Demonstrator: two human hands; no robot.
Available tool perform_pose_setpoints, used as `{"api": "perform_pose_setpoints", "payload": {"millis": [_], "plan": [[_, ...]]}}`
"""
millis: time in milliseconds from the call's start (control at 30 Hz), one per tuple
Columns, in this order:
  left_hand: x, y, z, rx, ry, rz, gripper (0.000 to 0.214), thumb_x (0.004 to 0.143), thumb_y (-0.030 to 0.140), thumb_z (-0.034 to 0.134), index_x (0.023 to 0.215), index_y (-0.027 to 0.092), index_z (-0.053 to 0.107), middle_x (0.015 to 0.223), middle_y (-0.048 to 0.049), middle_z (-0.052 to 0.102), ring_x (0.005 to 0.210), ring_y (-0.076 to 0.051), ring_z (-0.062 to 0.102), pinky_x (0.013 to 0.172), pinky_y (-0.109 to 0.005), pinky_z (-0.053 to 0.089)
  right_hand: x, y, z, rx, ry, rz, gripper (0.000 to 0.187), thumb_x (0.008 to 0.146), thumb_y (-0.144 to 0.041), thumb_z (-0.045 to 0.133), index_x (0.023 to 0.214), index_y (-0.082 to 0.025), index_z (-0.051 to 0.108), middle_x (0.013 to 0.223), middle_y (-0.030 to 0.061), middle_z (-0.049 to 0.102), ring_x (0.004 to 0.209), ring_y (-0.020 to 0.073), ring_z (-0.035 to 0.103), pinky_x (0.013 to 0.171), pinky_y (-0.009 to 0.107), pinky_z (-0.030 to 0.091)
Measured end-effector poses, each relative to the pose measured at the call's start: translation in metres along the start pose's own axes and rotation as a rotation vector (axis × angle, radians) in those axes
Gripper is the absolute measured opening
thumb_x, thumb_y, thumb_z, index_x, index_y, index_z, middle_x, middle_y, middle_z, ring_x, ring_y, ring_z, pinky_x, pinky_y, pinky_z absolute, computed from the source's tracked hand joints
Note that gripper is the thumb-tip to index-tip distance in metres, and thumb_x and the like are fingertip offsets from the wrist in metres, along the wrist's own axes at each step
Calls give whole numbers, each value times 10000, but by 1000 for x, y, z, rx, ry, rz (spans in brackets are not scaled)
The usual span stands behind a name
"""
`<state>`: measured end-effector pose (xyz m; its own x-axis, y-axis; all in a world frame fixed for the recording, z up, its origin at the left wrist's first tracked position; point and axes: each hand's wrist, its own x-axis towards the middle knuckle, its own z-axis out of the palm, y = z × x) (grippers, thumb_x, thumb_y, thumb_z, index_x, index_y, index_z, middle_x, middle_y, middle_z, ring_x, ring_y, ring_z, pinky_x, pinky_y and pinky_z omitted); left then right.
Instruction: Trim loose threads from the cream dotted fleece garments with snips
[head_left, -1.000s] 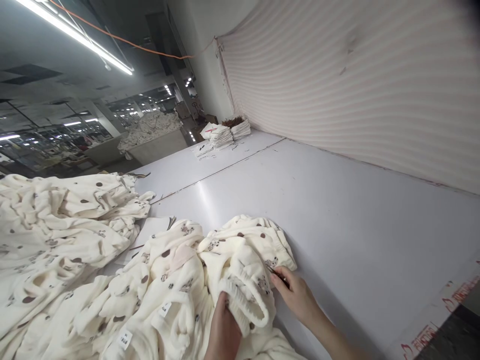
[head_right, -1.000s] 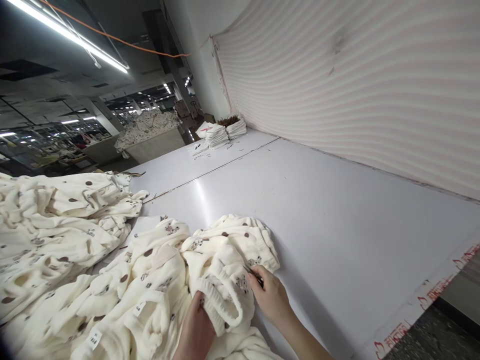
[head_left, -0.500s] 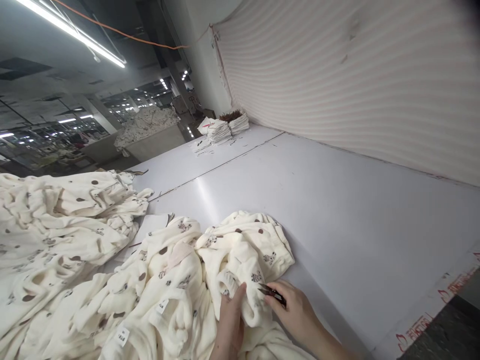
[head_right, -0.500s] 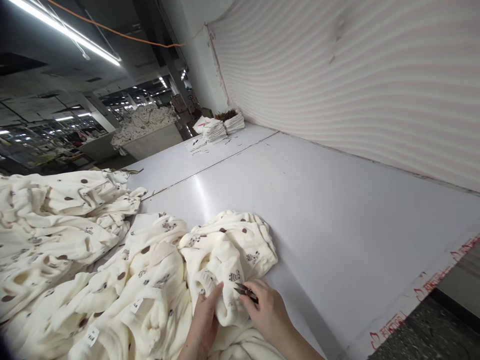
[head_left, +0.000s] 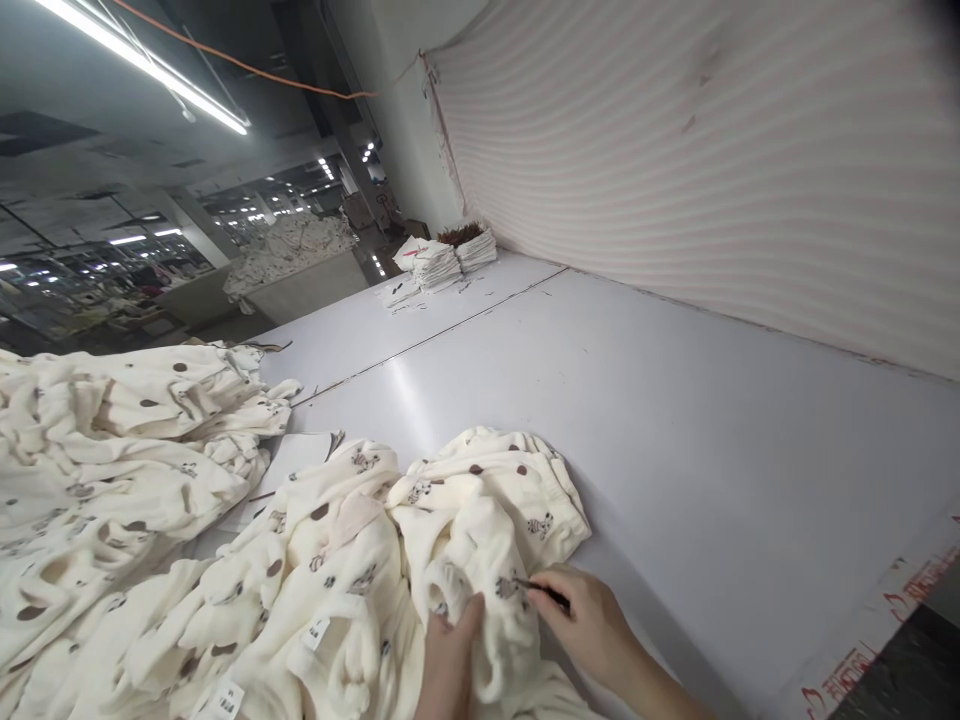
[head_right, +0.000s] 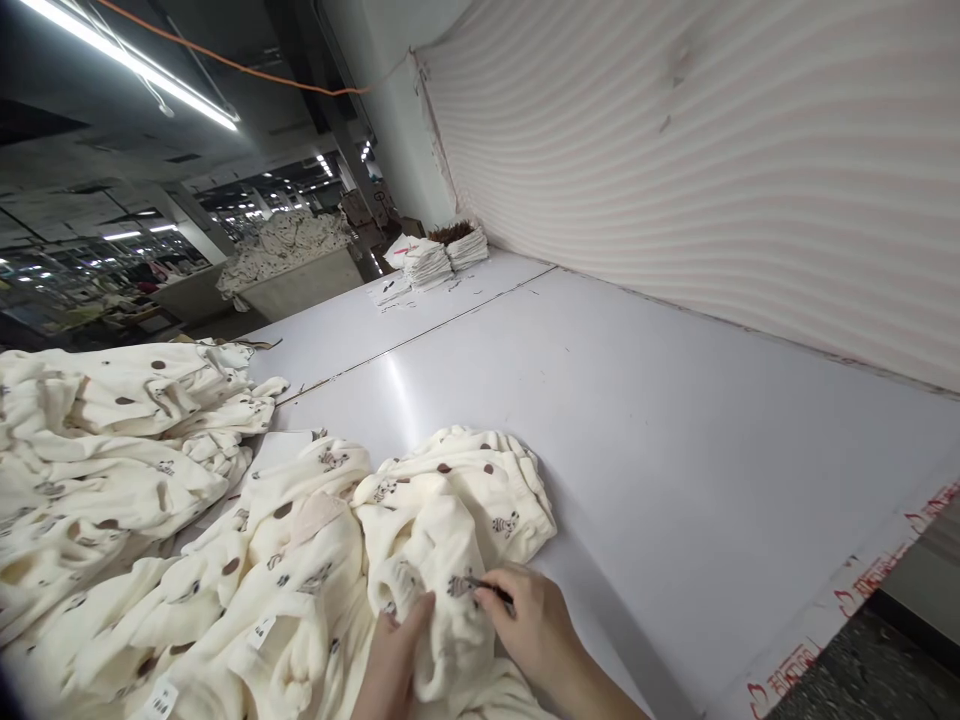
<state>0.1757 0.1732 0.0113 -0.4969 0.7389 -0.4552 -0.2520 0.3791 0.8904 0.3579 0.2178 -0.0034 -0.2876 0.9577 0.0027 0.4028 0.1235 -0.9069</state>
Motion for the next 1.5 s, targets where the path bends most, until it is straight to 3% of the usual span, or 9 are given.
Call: {"api": "perform_pose_setpoints", "payload": {"millis": [100, 167, 267, 333, 400, 600, 767, 933, 1500], "plan": [[6, 8, -11, 367, 293, 393, 717, 589, 244, 775, 1249, 184, 501, 1224, -148, 583, 1207, -393, 464, 1020, -473, 332, 37, 33, -22, 191, 255, 189, 225, 723, -423, 623, 841, -232, 637, 877, 18, 680, 817, 206, 612, 708, 276, 433], [6, 11, -8, 640, 326, 730, 631, 677, 222, 703, 1273, 198, 498, 1368, -152, 467, 1305, -385, 346, 1085, -502, 219, 70, 55, -36, 214, 358, 262, 247, 689, -409, 622, 844, -219, 593, 891, 30, 657, 837, 218, 589, 715, 298, 426], [3, 12, 17, 987, -38, 1243, 489, 801, 69, 486, 1253, 252, 530, 1322, -92, 539, 1300, -282, 387, 1081, -449, 253, 106, 70, -42, 309, 389, 299, 179, 616, -338, 640, 691, -212, 537, 713, -8, 609, 730, 194, 573, 684, 288, 428], [1, 11, 43, 1030, -365, 1335, 528, 799, 12, 417, 1260, 253, 507, 1226, -81, 603, 1193, -218, 503, 996, -364, 385, 110, 64, -33, 400, 379, 287, 173, 619, -336, 626, 675, -213, 519, 655, -29, 579, 677, 174, 565, 653, 269, 436], [3, 9, 71, 947, -473, 1157, 536, 782, 37, 434, 1289, 211, 454, 1195, -115, 591, 1103, -214, 556, 905, -341, 463, 99, 49, -19, 494, 359, 267, 188, 665, -368, 596, 745, -212, 527, 671, -33, 582, 648, 158, 568, 609, 248, 443], [28, 13, 102, 706, -267, 617, 393, 697, 116, 523, 1087, 159, 549, 1013, -111, 574, 959, -269, 552, 858, -429, 429, 52, 17, -4, 617, 223, 223, 209, 747, -348, 596, 897, -211, 547, 747, -17, 636, 711, 167, 615, 619, 242, 472], [35, 18, 78, 625, -264, 524, 243, 748, 148, 482, 981, 195, 532, 977, -74, 597, 916, -242, 544, 833, -382, 414, 46, 18, -28, 252, 113, 115, 218, 761, -335, 603, 946, -223, 578, 839, 12, 676, 772, 185, 635, 700, 270, 489], [28, 16, 71, 243, -360, 357, 164, 803, 249, 515, 958, 206, 546, 896, -37, 609, 866, -212, 555, 803, -319, 427, 46, 6, -33, -54, 43, -49, 189, 828, -314, 534, 970, -260, 648, 936, 18, 660, 812, 179, 642, 696, 263, 487], [21, 23, 67, -74, -384, 144, 252, 729, 362, 671, 908, 206, 585, 866, -25, 611, 834, -188, 553, 748, -275, 422, 47, 5, -20, 18, 83, -33, 239, 859, -343, 505, 934, -239, 706, 920, 37, 695, 856, 194, 651, 709, 253, 498]]}}
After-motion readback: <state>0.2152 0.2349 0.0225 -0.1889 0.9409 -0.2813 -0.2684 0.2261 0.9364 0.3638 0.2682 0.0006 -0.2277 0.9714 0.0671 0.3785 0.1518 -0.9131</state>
